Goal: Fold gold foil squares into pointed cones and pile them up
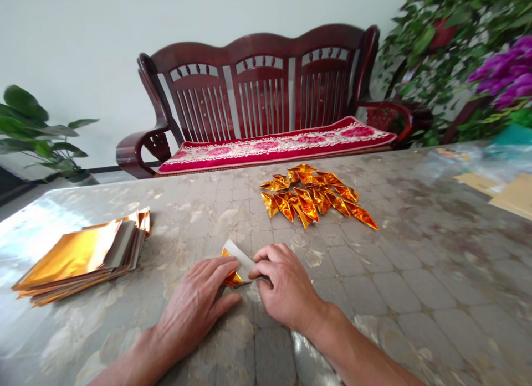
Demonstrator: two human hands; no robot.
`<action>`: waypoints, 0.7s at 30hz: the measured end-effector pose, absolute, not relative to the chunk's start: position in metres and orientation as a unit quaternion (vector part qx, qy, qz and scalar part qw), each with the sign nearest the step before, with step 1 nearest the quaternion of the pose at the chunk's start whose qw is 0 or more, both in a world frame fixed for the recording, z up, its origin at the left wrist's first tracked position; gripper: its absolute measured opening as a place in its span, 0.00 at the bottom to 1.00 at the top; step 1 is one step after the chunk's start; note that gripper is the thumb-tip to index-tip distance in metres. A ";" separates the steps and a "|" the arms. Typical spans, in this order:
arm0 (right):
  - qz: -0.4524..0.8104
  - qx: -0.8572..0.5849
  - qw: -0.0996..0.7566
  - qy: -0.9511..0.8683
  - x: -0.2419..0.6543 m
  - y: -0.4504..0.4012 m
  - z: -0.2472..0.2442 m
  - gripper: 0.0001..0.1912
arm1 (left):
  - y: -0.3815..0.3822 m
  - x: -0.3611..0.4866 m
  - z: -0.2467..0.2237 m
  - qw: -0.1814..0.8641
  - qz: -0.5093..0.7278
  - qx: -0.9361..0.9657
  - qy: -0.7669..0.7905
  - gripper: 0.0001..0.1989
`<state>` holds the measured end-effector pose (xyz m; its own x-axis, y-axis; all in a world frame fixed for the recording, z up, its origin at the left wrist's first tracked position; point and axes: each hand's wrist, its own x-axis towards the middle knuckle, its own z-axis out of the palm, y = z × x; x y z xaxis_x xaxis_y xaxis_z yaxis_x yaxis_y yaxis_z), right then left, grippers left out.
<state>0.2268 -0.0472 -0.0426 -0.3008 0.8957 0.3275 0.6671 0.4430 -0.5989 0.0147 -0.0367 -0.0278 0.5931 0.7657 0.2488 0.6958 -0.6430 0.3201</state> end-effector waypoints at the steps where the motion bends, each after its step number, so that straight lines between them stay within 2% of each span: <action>1: 0.178 -0.495 0.320 -0.788 0.227 -0.047 -0.042 0.18 | -0.038 0.014 -0.028 0.088 0.185 0.892 0.404 0.18; 3: 0.178 -0.493 0.320 -0.789 0.228 -0.047 -0.042 0.18 | -0.040 0.015 -0.030 0.078 0.189 0.897 0.391 0.17; 7: 0.177 -0.492 0.324 -0.789 0.230 -0.047 -0.042 0.18 | -0.041 0.020 -0.032 0.076 0.214 0.895 0.384 0.01; 11: 0.176 -0.493 0.326 -0.787 0.233 -0.046 -0.041 0.18 | -0.043 0.024 -0.032 0.087 0.230 0.892 0.380 0.06; 16: 0.184 -0.515 0.323 -0.772 0.236 -0.042 -0.039 0.18 | -0.045 0.022 -0.037 0.106 0.237 0.886 0.384 0.07; 21: 0.192 -0.540 0.306 -0.760 0.234 -0.042 -0.036 0.12 | -0.046 0.021 -0.037 0.112 0.235 0.888 0.380 0.08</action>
<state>0.2338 -0.0416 -0.0355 -0.2285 0.9388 0.2577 0.7031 0.3422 -0.6233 0.0208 -0.0459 -0.0367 0.6008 0.7278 0.3308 0.6223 -0.6855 0.3780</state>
